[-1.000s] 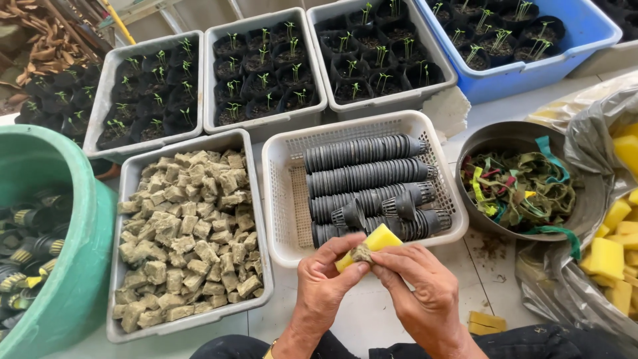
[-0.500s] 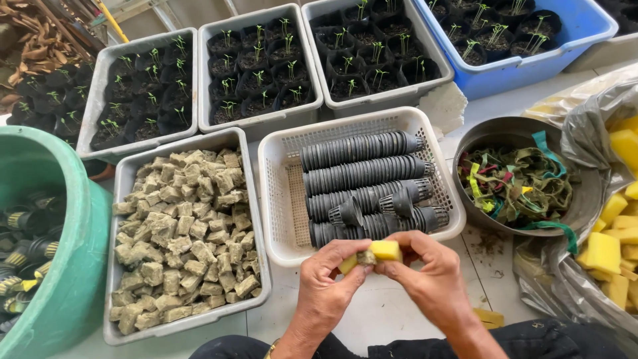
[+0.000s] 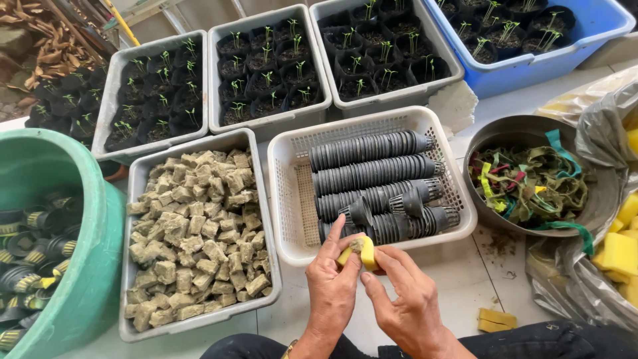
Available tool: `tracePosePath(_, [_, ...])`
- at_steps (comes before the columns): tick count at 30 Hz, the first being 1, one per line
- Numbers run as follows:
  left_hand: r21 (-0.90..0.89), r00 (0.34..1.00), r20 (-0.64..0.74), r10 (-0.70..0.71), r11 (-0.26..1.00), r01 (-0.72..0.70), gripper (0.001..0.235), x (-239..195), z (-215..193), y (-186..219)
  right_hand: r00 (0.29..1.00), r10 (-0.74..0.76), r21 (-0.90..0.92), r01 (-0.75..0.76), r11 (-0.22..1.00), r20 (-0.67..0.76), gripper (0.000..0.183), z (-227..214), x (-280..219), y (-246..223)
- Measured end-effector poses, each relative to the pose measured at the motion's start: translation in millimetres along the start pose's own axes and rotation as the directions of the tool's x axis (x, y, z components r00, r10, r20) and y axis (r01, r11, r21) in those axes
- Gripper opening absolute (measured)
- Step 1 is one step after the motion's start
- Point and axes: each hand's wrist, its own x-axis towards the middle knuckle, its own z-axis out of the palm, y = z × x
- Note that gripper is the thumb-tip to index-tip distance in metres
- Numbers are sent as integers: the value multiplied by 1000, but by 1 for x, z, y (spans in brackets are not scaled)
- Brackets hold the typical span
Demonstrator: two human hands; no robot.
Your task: The person sits on the floor and assembles planting units by hand. They pick up a small plant cutting, wrap it with a yellow sponge piece, and place the assembly into a black plastic pot. The person repeats this process, handling cuttings, sponges, and pots.
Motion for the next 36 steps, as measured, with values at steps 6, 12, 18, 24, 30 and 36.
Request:
tracePosePath(6, [-165, 992, 46, -117, 979, 123, 58, 3, -4, -4, 1000, -22, -77, 21, 997, -2, 20, -1, 1, 15])
tracePosePath(12, [-211, 993, 15, -113, 971, 114, 62, 5, -5, -16, 998, 62, 14, -61, 998, -23, 19, 4, -4, 30])
tracePosePath(18, [-337, 967, 221, -126, 921, 196, 74, -2, 0, 32, 869, 495, 155, -490, 858, 5, 22, -8, 5, 46])
tracePosePath(24, [-406, 960, 203, -194, 875, 263, 77, 6, -1, 14, 752, 635, 440, -636, 634, 173, 17, -18, 6, 61])
tracePosePath(30, [-294, 958, 215, -191, 922, 250, 73, 5, 2, 5, 722, 643, 554, -654, 516, 254, 15, -24, 7, 62])
tracePosePath(36, [-267, 947, 225, -228, 920, 285, 40, 6, -17, -20, 721, 644, 607, -639, 473, 257, 13, -25, 6, 53])
